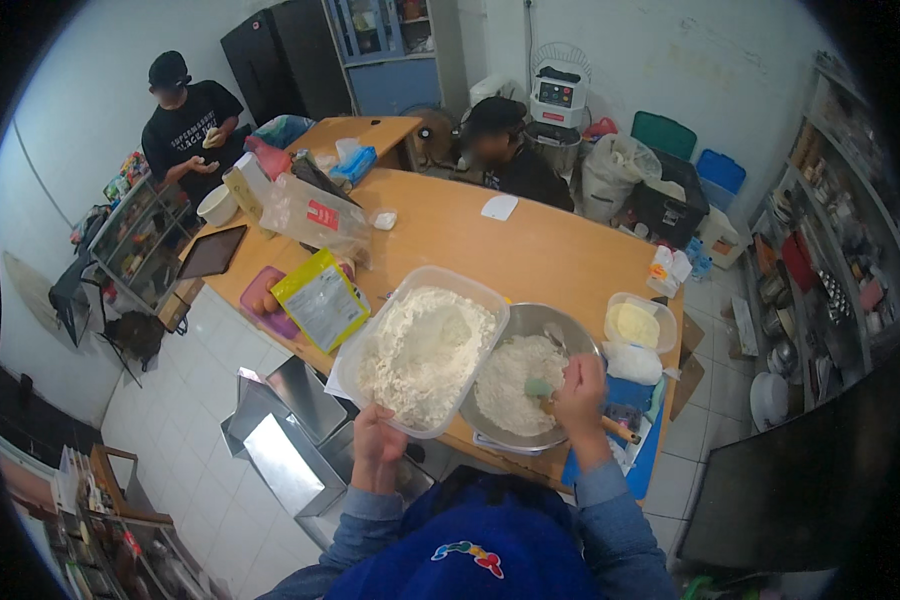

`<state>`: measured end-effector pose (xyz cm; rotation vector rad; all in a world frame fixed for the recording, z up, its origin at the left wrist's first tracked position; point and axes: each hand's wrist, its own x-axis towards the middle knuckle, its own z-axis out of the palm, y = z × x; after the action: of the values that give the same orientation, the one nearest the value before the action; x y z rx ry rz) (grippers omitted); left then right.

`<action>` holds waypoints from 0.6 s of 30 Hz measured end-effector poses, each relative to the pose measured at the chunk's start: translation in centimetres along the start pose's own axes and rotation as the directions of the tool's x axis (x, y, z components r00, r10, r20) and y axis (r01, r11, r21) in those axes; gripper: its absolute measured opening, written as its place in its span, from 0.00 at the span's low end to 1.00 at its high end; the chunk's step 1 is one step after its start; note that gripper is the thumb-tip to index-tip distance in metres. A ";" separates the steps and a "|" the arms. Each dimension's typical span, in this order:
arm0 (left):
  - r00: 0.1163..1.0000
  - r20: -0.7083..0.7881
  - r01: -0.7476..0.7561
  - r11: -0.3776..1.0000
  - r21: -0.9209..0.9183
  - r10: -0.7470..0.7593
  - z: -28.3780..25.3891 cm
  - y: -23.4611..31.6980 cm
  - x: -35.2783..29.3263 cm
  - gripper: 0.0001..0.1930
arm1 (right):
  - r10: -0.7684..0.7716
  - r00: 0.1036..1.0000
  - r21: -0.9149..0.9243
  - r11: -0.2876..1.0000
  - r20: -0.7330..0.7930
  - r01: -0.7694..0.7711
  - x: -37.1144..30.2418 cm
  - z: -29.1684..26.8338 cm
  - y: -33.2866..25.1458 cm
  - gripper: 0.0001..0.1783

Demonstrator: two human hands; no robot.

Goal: The person adds flour from a container into a bowl of liquid mixture using a spoon and then stirs the ingredients with a spatula.

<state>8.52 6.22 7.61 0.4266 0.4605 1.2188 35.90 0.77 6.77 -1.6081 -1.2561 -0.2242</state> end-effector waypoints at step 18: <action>0.991 0.067 0.117 0.991 -0.071 -0.112 0.8 -1.3 -0.3 0.39 | 0.108 0.959 0.409 0.888 0.264 -0.212 0.9 0.0 -7.3 0.05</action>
<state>9.93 5.48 7.63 0.3687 0.3787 1.1043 30.48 0.73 11.70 -1.3608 -1.2334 0.3439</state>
